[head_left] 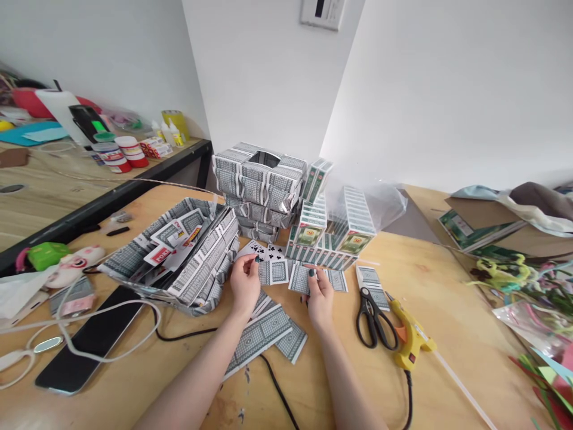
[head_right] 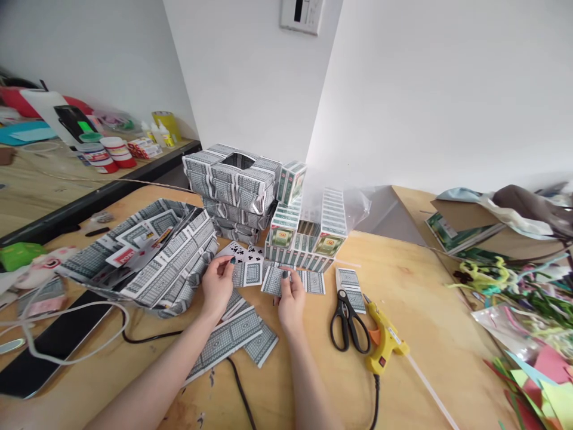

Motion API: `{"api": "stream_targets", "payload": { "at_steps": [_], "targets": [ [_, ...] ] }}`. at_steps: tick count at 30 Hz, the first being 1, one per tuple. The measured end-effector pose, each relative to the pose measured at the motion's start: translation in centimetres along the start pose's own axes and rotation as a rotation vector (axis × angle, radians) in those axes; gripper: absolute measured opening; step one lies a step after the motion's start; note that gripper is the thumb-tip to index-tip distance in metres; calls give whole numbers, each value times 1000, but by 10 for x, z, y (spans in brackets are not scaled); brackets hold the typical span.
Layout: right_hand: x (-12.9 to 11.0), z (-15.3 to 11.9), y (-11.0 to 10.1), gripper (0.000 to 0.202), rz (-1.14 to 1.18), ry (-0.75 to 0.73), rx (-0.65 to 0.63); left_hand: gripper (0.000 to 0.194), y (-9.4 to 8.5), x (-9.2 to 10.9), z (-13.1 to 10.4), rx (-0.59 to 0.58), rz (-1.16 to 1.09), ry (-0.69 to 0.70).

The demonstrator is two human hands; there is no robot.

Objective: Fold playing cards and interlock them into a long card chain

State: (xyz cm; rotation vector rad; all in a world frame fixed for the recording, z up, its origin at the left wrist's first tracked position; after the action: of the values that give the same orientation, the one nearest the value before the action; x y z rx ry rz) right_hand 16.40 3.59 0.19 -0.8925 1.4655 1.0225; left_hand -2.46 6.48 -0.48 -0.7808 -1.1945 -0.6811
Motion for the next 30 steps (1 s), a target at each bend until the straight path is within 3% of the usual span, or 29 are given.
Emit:
{"api": "stream_targets", "payload": {
  "at_steps": [4, 12, 22, 30],
  "targets": [
    [0, 0, 2, 34, -18, 5, -14, 17, 2, 4, -2, -34, 14, 17],
    [-2, 1, -2, 34, 30, 2, 17, 17, -1, 3, -1, 4, 8, -4],
    [1, 1, 1, 33, -40, -15, -26, 16, 4, 11, -7, -75, 21, 23],
    [4, -2, 7, 29, 38, 24, -100, 16, 15, 33, -18, -358, 2, 253]
  ]
}}
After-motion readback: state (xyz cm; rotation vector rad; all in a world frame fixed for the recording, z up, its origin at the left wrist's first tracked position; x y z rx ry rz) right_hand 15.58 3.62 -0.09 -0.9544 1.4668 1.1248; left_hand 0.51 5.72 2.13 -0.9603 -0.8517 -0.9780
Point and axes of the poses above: each hand's wrist, its own z-axis towards the middle knuckle, its own y-axis out of the palm, x = y × z, the point moved 5 cm from there along z, towards the middle knuckle, and after that the axes turned 5 degrees about x, right-handed, at the moved point
